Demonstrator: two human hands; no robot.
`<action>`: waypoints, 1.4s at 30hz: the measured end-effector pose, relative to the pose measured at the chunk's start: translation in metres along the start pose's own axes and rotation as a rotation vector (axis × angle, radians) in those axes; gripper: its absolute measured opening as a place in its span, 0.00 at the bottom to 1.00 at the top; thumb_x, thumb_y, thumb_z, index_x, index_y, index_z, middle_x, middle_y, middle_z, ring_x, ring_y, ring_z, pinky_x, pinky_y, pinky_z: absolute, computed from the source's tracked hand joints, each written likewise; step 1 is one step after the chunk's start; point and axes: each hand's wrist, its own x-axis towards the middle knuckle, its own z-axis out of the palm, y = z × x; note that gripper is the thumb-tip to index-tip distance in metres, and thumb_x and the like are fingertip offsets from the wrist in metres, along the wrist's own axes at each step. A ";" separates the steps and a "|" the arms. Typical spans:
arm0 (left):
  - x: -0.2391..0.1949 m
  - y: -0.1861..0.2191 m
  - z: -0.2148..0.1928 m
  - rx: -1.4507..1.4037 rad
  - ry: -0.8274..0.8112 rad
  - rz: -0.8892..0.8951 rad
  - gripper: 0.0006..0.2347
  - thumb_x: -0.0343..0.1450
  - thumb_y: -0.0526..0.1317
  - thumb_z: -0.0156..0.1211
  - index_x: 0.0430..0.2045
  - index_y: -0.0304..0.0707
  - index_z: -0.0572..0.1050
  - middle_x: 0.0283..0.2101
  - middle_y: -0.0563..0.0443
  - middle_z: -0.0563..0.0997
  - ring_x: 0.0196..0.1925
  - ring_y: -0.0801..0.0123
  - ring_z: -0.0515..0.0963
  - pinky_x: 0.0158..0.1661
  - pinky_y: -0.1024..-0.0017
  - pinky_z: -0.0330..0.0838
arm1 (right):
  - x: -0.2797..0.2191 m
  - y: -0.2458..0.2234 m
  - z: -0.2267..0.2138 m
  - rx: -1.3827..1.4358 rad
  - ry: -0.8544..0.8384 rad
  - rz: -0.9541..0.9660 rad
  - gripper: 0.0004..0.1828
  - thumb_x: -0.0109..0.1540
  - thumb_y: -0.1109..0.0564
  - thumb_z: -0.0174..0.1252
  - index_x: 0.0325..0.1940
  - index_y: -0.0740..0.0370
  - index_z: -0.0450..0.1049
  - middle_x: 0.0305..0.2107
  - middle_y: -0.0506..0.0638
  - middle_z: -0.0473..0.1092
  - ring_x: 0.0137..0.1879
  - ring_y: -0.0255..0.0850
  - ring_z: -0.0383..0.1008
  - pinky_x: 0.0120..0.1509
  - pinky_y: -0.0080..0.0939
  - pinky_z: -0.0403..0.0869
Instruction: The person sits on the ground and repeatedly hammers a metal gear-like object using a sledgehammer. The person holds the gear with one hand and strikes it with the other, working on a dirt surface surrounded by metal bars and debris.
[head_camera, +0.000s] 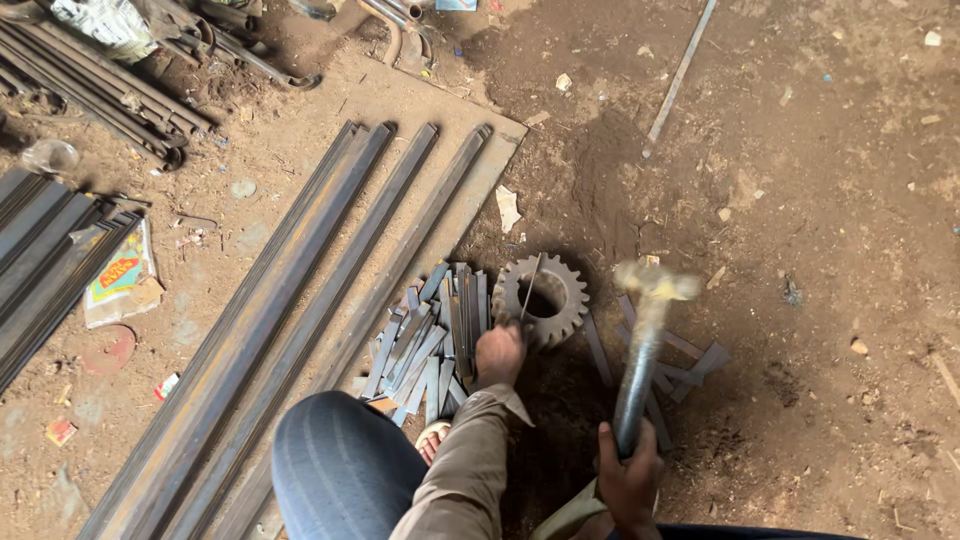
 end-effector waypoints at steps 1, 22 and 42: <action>-0.003 -0.003 0.000 0.004 -0.021 0.021 0.21 0.78 0.49 0.40 0.26 0.35 0.79 0.32 0.33 0.82 0.37 0.42 0.83 0.41 0.49 0.76 | 0.001 -0.008 -0.004 0.097 0.026 -0.156 0.24 0.63 0.49 0.59 0.58 0.66 0.66 0.23 0.53 0.74 0.24 0.40 0.76 0.28 0.44 0.75; -0.007 -0.004 -0.001 -0.024 -0.013 0.109 0.19 0.79 0.45 0.40 0.26 0.33 0.78 0.31 0.33 0.81 0.37 0.43 0.81 0.44 0.51 0.75 | 0.005 -0.070 -0.012 0.128 0.016 -0.499 0.17 0.65 0.49 0.58 0.49 0.65 0.71 0.18 0.53 0.74 0.21 0.40 0.75 0.26 0.42 0.71; -0.017 0.000 -0.024 -0.101 0.039 -0.044 0.19 0.77 0.50 0.47 0.29 0.31 0.77 0.31 0.30 0.80 0.38 0.37 0.81 0.44 0.47 0.75 | 0.039 -0.018 0.005 -0.098 -0.508 0.154 0.27 0.69 0.38 0.50 0.57 0.63 0.70 0.19 0.50 0.67 0.20 0.41 0.64 0.27 0.49 0.65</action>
